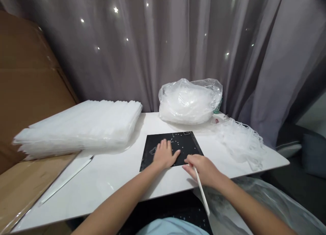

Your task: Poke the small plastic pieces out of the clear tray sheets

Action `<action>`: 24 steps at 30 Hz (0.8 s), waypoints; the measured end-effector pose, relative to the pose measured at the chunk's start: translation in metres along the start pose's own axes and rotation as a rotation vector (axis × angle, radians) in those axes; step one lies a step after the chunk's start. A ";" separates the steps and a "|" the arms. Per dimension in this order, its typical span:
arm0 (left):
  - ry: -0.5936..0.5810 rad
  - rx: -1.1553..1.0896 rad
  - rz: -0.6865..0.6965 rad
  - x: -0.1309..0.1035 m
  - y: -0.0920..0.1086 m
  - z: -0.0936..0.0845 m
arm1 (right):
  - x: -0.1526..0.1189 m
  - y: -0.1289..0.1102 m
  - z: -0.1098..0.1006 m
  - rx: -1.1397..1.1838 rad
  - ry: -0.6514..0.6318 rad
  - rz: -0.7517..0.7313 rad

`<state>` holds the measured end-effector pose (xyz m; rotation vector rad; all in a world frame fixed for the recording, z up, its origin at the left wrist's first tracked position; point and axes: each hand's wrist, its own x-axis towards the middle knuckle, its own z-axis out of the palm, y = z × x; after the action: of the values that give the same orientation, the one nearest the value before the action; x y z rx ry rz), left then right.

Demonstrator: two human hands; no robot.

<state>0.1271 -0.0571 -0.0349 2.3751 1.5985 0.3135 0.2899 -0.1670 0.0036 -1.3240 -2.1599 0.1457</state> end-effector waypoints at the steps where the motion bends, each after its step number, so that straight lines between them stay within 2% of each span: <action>1: 0.006 -0.040 0.048 0.015 0.019 0.007 | 0.001 -0.008 0.010 -0.002 0.118 -0.041; 4: 0.049 -0.166 0.176 0.050 0.064 0.019 | -0.001 -0.023 0.028 0.037 0.423 -0.171; 5: 0.077 -0.200 0.189 0.057 0.070 0.020 | -0.004 -0.026 0.032 0.058 0.462 -0.211; 7: 0.119 -0.236 0.191 0.064 0.063 0.013 | -0.008 -0.029 0.038 0.099 0.400 -0.251; 9: 0.135 -0.229 0.167 0.059 0.032 -0.001 | -0.008 -0.030 0.044 0.150 0.177 -0.237; 13: 0.133 -0.125 0.044 0.030 -0.056 -0.033 | 0.016 -0.033 0.054 0.219 -0.328 -0.152; 15: 0.111 -0.062 -0.036 0.018 -0.086 -0.041 | 0.031 -0.031 0.056 0.221 -0.463 -0.120; 17: 0.080 -0.016 -0.082 0.015 -0.097 -0.039 | 0.038 -0.023 0.054 0.207 -0.509 -0.074; 18: 0.066 0.000 -0.092 0.018 -0.095 -0.035 | 0.037 -0.014 0.050 0.184 -0.504 -0.032; 20: 0.047 0.016 -0.083 0.031 -0.076 -0.023 | 0.028 0.009 0.036 0.080 -0.451 0.124; 23: 0.006 -0.005 0.027 0.058 -0.021 0.002 | 0.002 0.050 0.003 -0.227 -0.318 0.513; 24: -0.013 -0.022 0.088 0.067 0.000 0.011 | -0.006 0.061 -0.009 -0.334 -0.283 0.600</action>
<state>0.1554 0.0040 -0.0427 2.4297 1.4802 0.3301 0.3439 -0.1438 -0.0149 -2.2400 -1.9930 0.2255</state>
